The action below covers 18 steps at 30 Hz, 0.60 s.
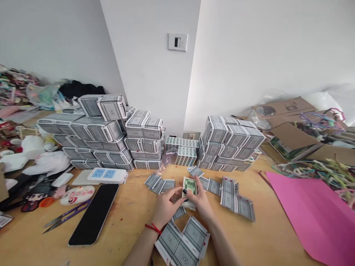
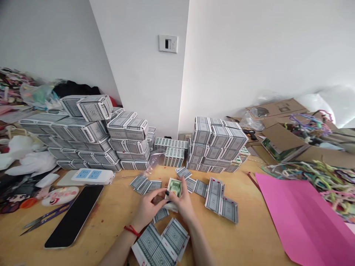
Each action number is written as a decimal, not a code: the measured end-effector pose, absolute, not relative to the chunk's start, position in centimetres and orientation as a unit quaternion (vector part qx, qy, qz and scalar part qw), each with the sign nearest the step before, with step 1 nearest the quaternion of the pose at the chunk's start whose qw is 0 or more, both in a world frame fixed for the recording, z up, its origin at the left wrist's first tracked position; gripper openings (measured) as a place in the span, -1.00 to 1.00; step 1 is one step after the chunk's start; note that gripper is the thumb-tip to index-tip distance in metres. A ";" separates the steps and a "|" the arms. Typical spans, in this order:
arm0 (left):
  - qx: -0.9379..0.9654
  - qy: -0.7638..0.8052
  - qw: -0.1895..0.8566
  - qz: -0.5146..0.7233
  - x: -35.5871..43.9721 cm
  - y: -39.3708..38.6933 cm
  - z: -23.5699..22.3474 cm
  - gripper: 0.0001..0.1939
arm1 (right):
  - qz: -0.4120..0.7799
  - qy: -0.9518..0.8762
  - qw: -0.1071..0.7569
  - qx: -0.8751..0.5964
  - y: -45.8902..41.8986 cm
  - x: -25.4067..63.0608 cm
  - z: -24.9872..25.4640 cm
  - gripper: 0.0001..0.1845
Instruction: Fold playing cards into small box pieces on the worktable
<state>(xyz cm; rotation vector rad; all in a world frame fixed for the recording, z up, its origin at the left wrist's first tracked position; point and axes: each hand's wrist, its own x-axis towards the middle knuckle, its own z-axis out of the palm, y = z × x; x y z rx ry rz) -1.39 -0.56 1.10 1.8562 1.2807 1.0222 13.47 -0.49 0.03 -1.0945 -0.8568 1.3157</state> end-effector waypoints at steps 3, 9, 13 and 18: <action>0.719 0.493 0.303 0.384 -1.3 -0.7 1.3 -0.69 | 0.556 -0.396 0.573 -0.454 -0.9 13.3 0.2 -0.14; 0.737 0.488 0.288 0.369 -1.6 -0.6 1.5 -0.67 | 0.584 -0.423 0.549 -0.422 -1.0 13.8 0.2 -0.04; 0.753 0.476 0.266 0.368 -1.7 -0.8 1.5 -0.66 | 0.619 -0.415 0.547 -0.381 -0.9 14.1 0.0 -0.05; 0.762 0.475 0.235 0.373 -1.7 -0.9 1.8 -0.66 | 0.612 -0.427 0.541 -0.387 -0.6 14.4 -0.6 -0.18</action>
